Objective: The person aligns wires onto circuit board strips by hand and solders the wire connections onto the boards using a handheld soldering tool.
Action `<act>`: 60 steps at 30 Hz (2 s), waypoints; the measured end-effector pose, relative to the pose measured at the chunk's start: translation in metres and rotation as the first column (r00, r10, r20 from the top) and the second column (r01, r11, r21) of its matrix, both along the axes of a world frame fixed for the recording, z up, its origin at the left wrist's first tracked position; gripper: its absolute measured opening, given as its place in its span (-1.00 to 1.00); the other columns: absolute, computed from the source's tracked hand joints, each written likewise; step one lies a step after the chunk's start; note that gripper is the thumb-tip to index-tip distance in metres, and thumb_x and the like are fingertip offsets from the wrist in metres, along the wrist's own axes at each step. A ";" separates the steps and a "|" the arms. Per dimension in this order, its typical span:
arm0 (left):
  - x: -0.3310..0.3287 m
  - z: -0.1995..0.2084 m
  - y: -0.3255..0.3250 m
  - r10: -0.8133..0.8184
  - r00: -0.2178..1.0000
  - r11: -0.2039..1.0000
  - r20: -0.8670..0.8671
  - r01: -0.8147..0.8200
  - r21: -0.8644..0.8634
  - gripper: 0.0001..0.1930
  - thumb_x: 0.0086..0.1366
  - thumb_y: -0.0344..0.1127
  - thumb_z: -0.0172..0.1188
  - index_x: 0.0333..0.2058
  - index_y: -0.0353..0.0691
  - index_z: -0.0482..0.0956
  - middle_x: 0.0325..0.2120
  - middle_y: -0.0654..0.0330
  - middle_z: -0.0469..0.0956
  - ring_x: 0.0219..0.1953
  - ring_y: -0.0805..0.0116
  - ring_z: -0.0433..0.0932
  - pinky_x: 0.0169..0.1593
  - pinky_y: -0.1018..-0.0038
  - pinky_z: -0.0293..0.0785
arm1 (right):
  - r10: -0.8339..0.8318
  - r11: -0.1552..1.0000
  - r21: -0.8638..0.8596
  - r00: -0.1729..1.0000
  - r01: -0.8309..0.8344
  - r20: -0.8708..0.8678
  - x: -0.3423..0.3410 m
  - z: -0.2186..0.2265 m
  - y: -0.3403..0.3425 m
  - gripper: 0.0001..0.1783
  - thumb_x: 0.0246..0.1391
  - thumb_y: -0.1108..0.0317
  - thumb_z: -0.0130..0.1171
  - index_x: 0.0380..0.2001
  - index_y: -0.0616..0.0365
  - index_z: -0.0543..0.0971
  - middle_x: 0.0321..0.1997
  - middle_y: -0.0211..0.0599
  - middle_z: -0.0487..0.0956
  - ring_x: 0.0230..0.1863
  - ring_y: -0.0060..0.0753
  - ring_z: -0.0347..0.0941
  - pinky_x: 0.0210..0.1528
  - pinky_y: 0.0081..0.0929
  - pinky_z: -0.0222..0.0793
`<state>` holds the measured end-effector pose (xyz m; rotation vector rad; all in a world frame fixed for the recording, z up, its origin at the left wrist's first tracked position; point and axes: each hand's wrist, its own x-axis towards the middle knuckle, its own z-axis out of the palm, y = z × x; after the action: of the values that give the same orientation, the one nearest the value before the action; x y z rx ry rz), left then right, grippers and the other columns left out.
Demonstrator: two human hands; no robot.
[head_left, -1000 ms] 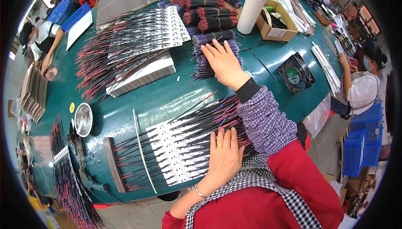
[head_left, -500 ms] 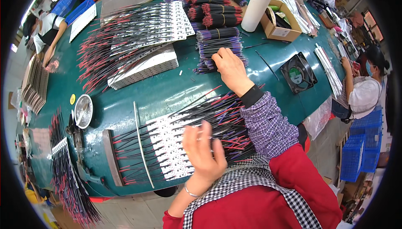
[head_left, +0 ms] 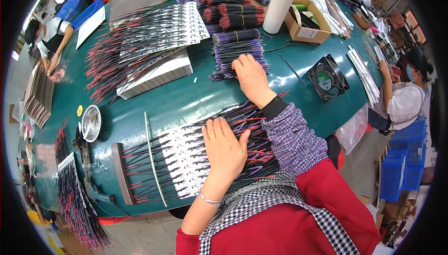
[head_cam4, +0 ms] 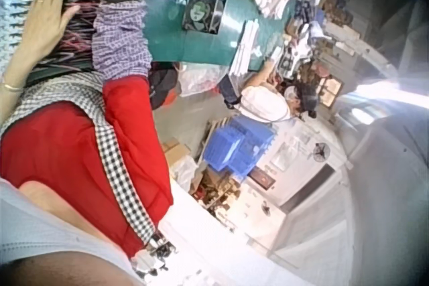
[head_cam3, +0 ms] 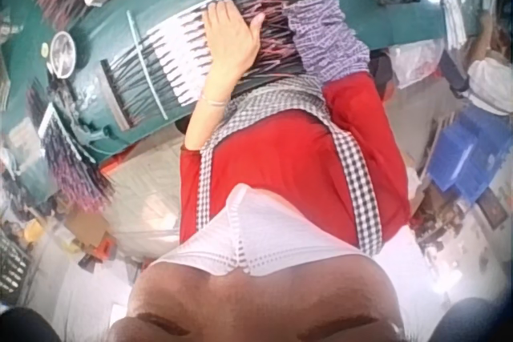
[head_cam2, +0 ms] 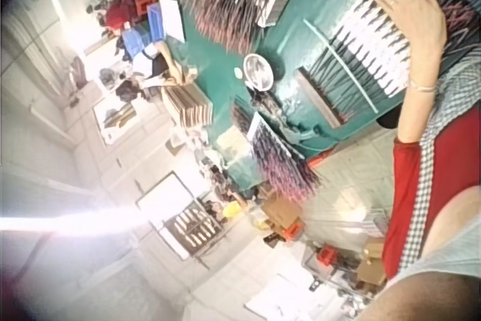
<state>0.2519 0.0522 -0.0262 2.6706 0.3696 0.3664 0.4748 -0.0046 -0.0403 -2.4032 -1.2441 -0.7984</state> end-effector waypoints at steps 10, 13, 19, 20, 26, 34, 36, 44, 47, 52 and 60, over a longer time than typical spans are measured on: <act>0.000 -0.012 -0.010 0.001 1.000 0.998 0.004 -0.001 0.070 -0.18 0.42 0.06 0.15 0.27 -0.71 0.23 0.22 -0.42 0.33 0.35 -0.39 0.22 0.45 -0.18 0.00 | -0.015 1.000 0.010 1.000 0.015 -0.016 0.008 0.009 0.001 -0.80 0.05 0.53 0.13 -0.20 0.18 0.49 -0.17 -0.16 0.44 -0.08 -0.10 0.43 -0.08 -0.26 0.46; 0.000 -0.014 -0.010 0.004 1.000 0.997 0.010 -0.005 0.073 -0.18 0.42 0.06 0.15 0.27 -0.70 0.24 0.22 -0.42 0.33 0.35 -0.39 0.22 0.45 -0.18 0.00 | 0.008 0.997 0.081 0.998 -0.003 -0.058 0.013 0.015 -0.001 -0.78 0.11 0.53 0.10 -0.15 0.20 0.47 -0.15 -0.14 0.48 -0.08 -0.04 0.46 -0.07 -0.20 0.45; 0.000 -0.015 -0.010 0.008 1.000 0.997 0.021 -0.010 0.080 -0.19 0.41 0.04 0.16 0.27 -0.70 0.24 0.22 -0.40 0.34 0.34 -0.37 0.23 0.46 -0.17 0.00 | 0.070 0.955 0.296 0.962 0.011 -0.262 0.020 0.030 -0.014 -0.79 0.37 0.44 0.09 -0.01 0.23 0.37 -0.18 0.04 0.56 -0.17 0.16 0.54 -0.11 -0.11 0.46; -0.001 -0.015 -0.010 0.004 1.000 0.997 0.024 -0.006 0.080 -0.19 0.41 0.04 0.16 0.27 -0.70 0.24 0.22 -0.40 0.34 0.34 -0.37 0.23 0.46 -0.17 0.00 | 0.066 0.955 0.297 0.963 0.014 -0.260 0.023 0.030 -0.015 -0.79 0.37 0.44 0.09 -0.01 0.23 0.37 -0.18 0.04 0.56 -0.17 0.16 0.54 -0.11 -0.11 0.46; -0.001 -0.014 -0.010 -0.001 1.000 0.996 0.018 -0.001 0.089 -0.21 0.42 0.02 0.16 0.27 -0.69 0.25 0.22 -0.39 0.34 0.36 -0.35 0.23 0.47 -0.15 -0.02 | 0.102 0.670 0.686 0.879 0.286 -0.466 0.031 0.041 -0.032 -0.76 0.50 0.34 -0.02 0.10 0.21 0.36 -0.28 -0.32 0.51 -0.31 -0.49 0.46 -0.23 -0.38 0.43; -0.001 -0.013 -0.008 0.006 1.000 0.996 -0.005 -0.005 0.088 -0.22 0.43 0.01 0.15 0.28 -0.67 0.24 0.24 -0.38 0.34 0.38 -0.34 0.22 0.49 -0.12 -0.07 | 0.313 0.612 0.732 0.757 0.301 -0.573 0.014 0.013 -0.070 -0.80 0.41 0.36 0.14 -0.08 0.26 0.41 -0.27 -0.32 0.58 -0.26 -0.46 0.58 -0.12 -0.47 0.51; -0.001 -0.012 -0.010 0.001 1.000 0.996 -0.003 -0.001 0.090 -0.22 0.43 0.01 0.15 0.28 -0.67 0.24 0.24 -0.38 0.34 0.38 -0.35 0.22 0.49 -0.12 -0.06 | 0.343 0.589 0.752 0.751 0.295 -0.564 0.012 0.004 -0.073 -0.80 0.38 0.38 0.17 -0.09 0.25 0.41 -0.28 -0.34 0.57 -0.26 -0.47 0.57 -0.12 -0.46 0.51; -0.002 -0.013 -0.009 0.014 1.000 0.995 0.003 -0.015 0.095 -0.23 0.43 0.00 0.16 0.28 -0.66 0.25 0.23 -0.39 0.34 0.37 -0.35 0.22 0.48 -0.13 -0.04 | 0.442 0.669 0.657 0.524 0.348 -0.728 0.005 0.013 -0.077 -0.77 0.25 0.31 0.37 -0.35 0.21 0.56 -0.56 -0.48 0.54 -0.51 -0.63 0.49 -0.38 -0.59 0.41; -0.002 -0.013 -0.010 0.008 1.000 0.996 0.023 -0.010 0.094 -0.24 0.42 -0.01 0.17 0.27 -0.67 0.26 0.22 -0.39 0.35 0.36 -0.35 0.24 0.48 -0.13 -0.03 | 0.432 0.658 0.688 0.596 0.305 -0.677 0.009 0.013 -0.077 -0.76 0.26 0.29 0.36 -0.39 0.23 0.60 -0.58 -0.49 0.54 -0.50 -0.66 0.49 -0.40 -0.61 0.39; -0.001 -0.014 -0.009 -0.004 0.998 0.996 0.069 -0.002 0.090 -0.24 0.40 -0.04 0.20 0.27 -0.67 0.26 0.19 -0.39 0.36 0.33 -0.35 0.26 0.46 -0.16 0.00 | 0.377 0.767 0.595 0.583 0.239 -0.720 0.017 0.042 -0.072 -0.75 0.26 0.27 0.34 -0.37 0.25 0.62 -0.58 -0.42 0.54 -0.55 -0.64 0.40 -0.46 -0.52 0.29; -0.003 -0.013 -0.010 0.012 0.999 0.996 0.046 -0.016 0.084 -0.24 0.40 -0.04 0.20 0.27 -0.67 0.26 0.20 -0.41 0.37 0.33 -0.37 0.26 0.46 -0.16 0.01 | 0.185 0.962 -0.095 0.870 -0.255 -0.457 0.022 0.058 -0.021 -0.71 0.08 0.23 0.42 -0.24 0.19 0.61 -0.27 -0.11 0.64 -0.17 0.11 0.58 -0.13 -0.05 0.49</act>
<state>0.2493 0.0421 -0.0388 2.7374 0.3663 0.4556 0.4971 -0.0252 0.0178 -2.3135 -1.3844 -0.0720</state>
